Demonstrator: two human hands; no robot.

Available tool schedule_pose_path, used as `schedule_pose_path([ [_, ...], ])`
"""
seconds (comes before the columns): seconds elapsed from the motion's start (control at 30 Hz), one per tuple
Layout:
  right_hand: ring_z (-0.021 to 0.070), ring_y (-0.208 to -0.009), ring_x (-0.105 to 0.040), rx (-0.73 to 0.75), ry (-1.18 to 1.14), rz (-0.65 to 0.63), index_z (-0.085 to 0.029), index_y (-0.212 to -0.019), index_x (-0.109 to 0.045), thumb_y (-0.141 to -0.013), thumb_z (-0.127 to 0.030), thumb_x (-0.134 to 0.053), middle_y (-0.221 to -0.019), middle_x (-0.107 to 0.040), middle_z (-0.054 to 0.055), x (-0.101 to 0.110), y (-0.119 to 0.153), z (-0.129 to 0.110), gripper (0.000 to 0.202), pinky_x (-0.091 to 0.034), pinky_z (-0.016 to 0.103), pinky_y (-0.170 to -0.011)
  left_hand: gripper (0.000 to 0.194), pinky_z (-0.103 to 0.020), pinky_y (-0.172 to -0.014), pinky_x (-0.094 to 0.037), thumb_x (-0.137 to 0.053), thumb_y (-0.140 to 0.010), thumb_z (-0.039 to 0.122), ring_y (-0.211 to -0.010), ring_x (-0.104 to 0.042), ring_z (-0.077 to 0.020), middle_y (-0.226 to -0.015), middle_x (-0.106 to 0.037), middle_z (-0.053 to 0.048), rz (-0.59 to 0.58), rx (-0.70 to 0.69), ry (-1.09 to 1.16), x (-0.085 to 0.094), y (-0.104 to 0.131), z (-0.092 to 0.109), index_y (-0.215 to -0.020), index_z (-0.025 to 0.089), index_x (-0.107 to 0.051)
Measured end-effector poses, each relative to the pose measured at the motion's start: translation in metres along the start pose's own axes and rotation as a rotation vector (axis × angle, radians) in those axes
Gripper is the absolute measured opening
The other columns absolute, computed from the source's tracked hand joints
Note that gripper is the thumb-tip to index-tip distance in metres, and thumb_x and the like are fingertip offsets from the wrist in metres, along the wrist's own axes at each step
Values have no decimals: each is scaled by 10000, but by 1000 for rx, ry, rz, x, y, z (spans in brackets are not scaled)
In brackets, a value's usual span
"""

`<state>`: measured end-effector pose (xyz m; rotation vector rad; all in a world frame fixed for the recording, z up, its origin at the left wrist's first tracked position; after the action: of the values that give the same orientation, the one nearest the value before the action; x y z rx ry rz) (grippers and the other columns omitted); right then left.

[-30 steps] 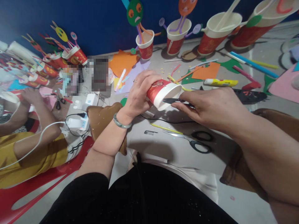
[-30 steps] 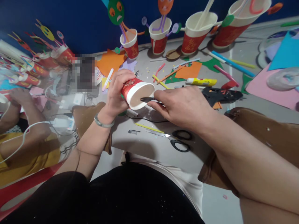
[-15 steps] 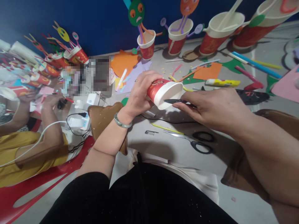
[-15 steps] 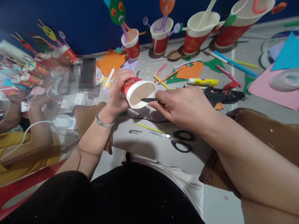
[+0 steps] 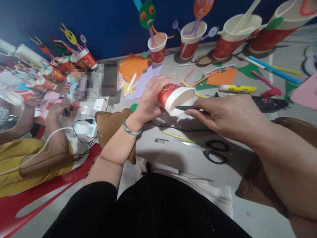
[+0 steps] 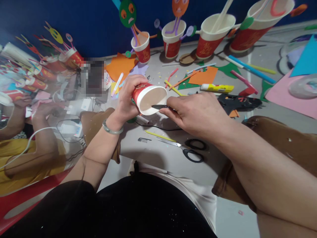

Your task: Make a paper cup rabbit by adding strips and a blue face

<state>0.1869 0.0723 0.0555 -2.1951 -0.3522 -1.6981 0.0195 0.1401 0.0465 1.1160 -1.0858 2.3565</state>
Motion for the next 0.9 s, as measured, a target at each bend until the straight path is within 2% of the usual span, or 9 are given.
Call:
schedule_pose_path([
  [0.13,241,-711,-623,-30,39,-40,-246,-868,-709,-1085,-584,-377,-779,-747,86,1,-2,-1,521,-216,343,-620,490,-495,-1149,-560,-697,-949,666,-1284,-674,-254,-1289,-780,-78,-34,106,-2,0,-3,-5,-1236,276,-626],
  [0.3,228,-689,-584,-76,46,-23,-228,-838,-649,-1061,-551,-457,-718,-689,87,7,-5,1,437,-246,330,-615,538,-509,-1174,-538,-656,-952,699,-1323,-648,-261,-1340,-759,-86,5,100,-38,0,2,-14,-1283,278,-606],
  [0.4,219,-668,-542,-114,-2,12,-227,-837,-649,-1041,-550,-473,-695,-662,84,10,-5,4,421,-268,326,-623,574,-537,-1184,-523,-515,-998,741,-1345,-643,-268,-1357,-733,-107,88,39,-116,2,7,-16,-1329,273,-552],
  [0.47,212,-652,-516,-137,-35,14,-220,-837,-655,-1021,-544,-493,-671,-630,76,9,-5,5,406,-267,322,-628,556,-556,-1193,-511,-433,-1032,712,-1345,-644,-272,-1356,-715,-127,136,-38,-158,3,11,-12,-1361,268,-495],
  [0.57,203,-627,-483,-156,-80,7,-211,-847,-670,-1018,-538,-490,-634,-569,59,7,-5,6,411,-265,322,-631,511,-548,-1187,-511,-462,-1037,640,-1300,-650,-268,-1317,-705,-144,218,-138,-177,7,16,-2,-1382,264,-441],
  [0.67,206,-609,-476,-160,-109,-9,-210,-832,-675,-1025,-545,-467,-594,-520,46,6,-5,5,439,-280,324,-628,459,-551,-1171,-523,-440,-1043,578,-1309,-644,-275,-1305,-694,-135,289,-142,-188,13,19,3,-1394,282,-435],
  [0.8,224,-612,-505,-194,-61,-9,-205,-869,-708,-1011,-562,-461,-615,-582,72,9,-2,2,457,-272,330,-620,443,-595,-1290,-410,-496,-1004,482,-1371,-626,-296,-1330,-702,-131,325,-85,-223,16,25,7,-1407,300,-460],
  [0.9,233,-617,-528,-225,37,-9,-196,-938,-741,-1025,-540,-442,-672,-663,107,13,1,-2,464,-243,334,-610,423,-611,-1358,-308,-480,-1018,486,-1395,-632,-297,-1337,-721,-121,350,-46,-328,14,29,9,-1406,320,-517],
])
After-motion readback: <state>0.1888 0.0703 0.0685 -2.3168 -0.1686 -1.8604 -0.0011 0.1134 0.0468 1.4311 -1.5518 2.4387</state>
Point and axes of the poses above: each hand's wrist, its own y-axis away from the middle knuckle, its own x-axis out of the back of the hand, z = x × y, the point moved 8 cm from there along -y, towards the middle knuckle
